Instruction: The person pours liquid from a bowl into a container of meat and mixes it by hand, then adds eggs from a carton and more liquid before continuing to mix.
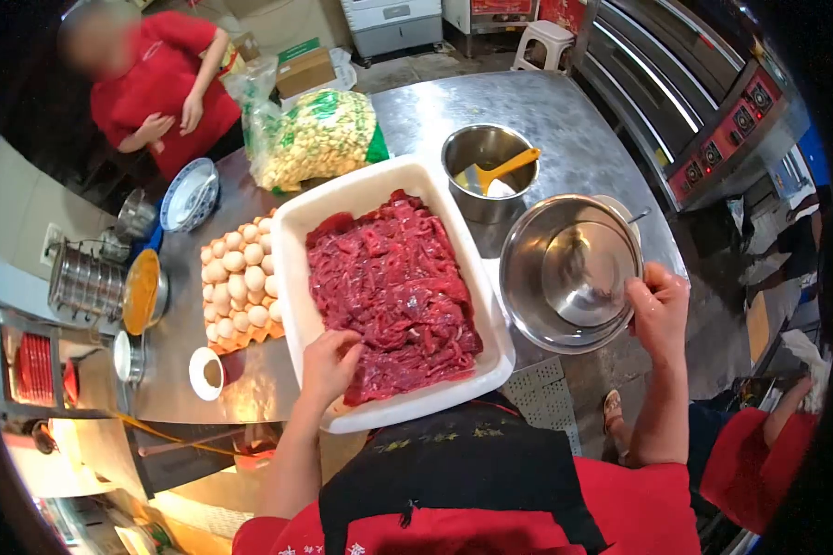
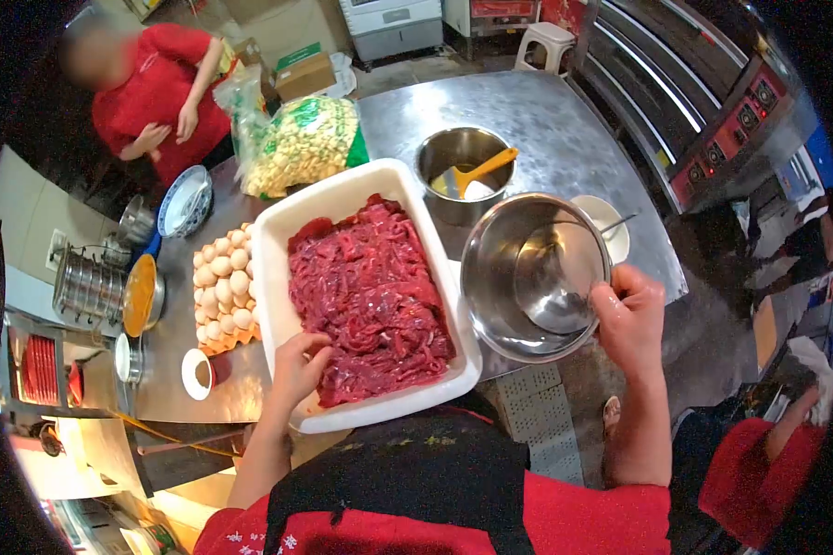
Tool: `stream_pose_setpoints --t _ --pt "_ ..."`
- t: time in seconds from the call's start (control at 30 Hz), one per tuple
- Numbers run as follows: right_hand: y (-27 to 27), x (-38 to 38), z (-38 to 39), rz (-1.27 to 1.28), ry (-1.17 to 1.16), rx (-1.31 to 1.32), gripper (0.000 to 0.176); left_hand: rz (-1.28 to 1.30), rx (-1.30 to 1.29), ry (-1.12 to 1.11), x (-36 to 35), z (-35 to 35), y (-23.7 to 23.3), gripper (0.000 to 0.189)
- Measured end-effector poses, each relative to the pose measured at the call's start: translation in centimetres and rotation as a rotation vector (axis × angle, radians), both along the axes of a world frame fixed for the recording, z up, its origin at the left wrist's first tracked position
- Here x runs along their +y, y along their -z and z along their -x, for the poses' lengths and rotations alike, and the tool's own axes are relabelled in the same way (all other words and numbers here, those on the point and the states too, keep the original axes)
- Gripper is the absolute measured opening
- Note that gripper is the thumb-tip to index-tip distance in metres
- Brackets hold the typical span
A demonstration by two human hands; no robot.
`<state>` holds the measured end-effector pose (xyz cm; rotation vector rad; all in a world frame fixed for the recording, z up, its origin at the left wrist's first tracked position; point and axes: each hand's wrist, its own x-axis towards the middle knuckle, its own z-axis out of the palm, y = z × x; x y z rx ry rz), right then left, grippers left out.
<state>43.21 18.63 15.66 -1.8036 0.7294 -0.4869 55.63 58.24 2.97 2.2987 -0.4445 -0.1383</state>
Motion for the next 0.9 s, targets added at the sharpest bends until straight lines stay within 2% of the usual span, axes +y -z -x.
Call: stream_pose_setpoints --t 0.03,0.1,0.13,0.2,0.27,0.3,0.33,0.4,0.47,0.53,0.57,0.6,0.63,0.67,0.7,0.73,0.77,0.8,0.9 --pt "-0.5 0.2 0.0 0.131 -0.076 -0.044 0.026 0.009 -0.007 -0.002 -0.6 -0.3 -0.1 0.009" --pt "-1.6 1.1 -0.7 0.487 -0.212 -0.153 0.024 0.319 0.417 -0.063 -2.4 -1.2 -0.2 0.016" --pt "-2.5 2.0 -1.2 0.51 -0.218 -0.165 0.024 0.343 0.404 -0.063 -3.3 -1.8 -0.1 0.016" --pt "-4.2 4.7 -2.3 0.724 -0.312 -0.2 0.025 0.772 1.059 -0.045 -5.2 -3.0 0.4 0.022" --pt "-4.6 6.8 -3.6 0.913 -0.415 -0.233 0.024 0.951 1.332 -0.189 -7.8 -3.8 0.8 0.023" --pt "-4.4 7.8 -4.4 0.953 -0.427 -0.274 0.023 1.069 1.476 -0.177 -8.8 -4.4 2.3 0.019" --pt "-4.1 8.6 -5.3 0.992 -0.436 -0.314 0.022 1.282 1.606 -0.087 -9.9 -5.4 6.3 0.018" --pt "-3.2 9.0 -7.2 1.036 -0.389 -0.358 0.022 1.299 1.582 -0.251 -11.5 -5.1 3.6 0.021" --pt "-3.1 9.2 -8.2 1.076 -0.343 -0.401 0.022 1.36 1.583 -0.254 -11.5 -5.3 2.6 0.02" --pt "-3.1 8.7 -8.6 1.012 -0.184 -0.321 0.025 1.423 1.582 -0.27 -11.1 -5.8 2.8 0.019" --pt "-2.2 7.4 -9.0 1.027 -0.089 -0.317 0.023 1.331 1.496 -0.302 -10.9 -6.1 3.2 0.018" --pt "-1.8 6.3 -8.8 1.03 -0.09 -0.317 0.023 1.236 1.411 -0.331 -10.6 -6.4 3.7 0.018" --pt "-1.4 5.3 -8.4 0.706 -0.012 -0.267 0.023 1.245 1.31 -0.229 -10.0 -6.4 4.0 0.02" --pt "-1.1 4.4 -7.8 0.383 0.063 -0.21 0.023 1.247 1.318 -0.232 -10.0 -6.1 4.4 0.02" --pt "-0.8 3.8 -7.2 0.387 0.058 -0.203 0.023 0.986 0.816 -0.019 -10.1 -5.7 4.4 0.023" --pt "-0.4 3.3 -6.3 0.228 0.103 -0.213 0.02 0.696 0.322 0.166 -10.1 -5.4 3.8 0.027" --pt "0.1 2.8 -5.4 0.068 0.146 -0.222 0.018 0.364 0.006 0.359 -9.7 -5.3 3.3 0.041" --pt "1.0 1.9 -4.6 -0.012 0.189 -0.239 0.022 0.146 -0.168 0.622 -9.9 -5.7 4.8 0.057" --pt "3.6 0.4 -1.2 -0.078 0.232 -0.181 0.018 -0.493 -0.308 0.867 -9.6 -4.7 2.7 0.07"
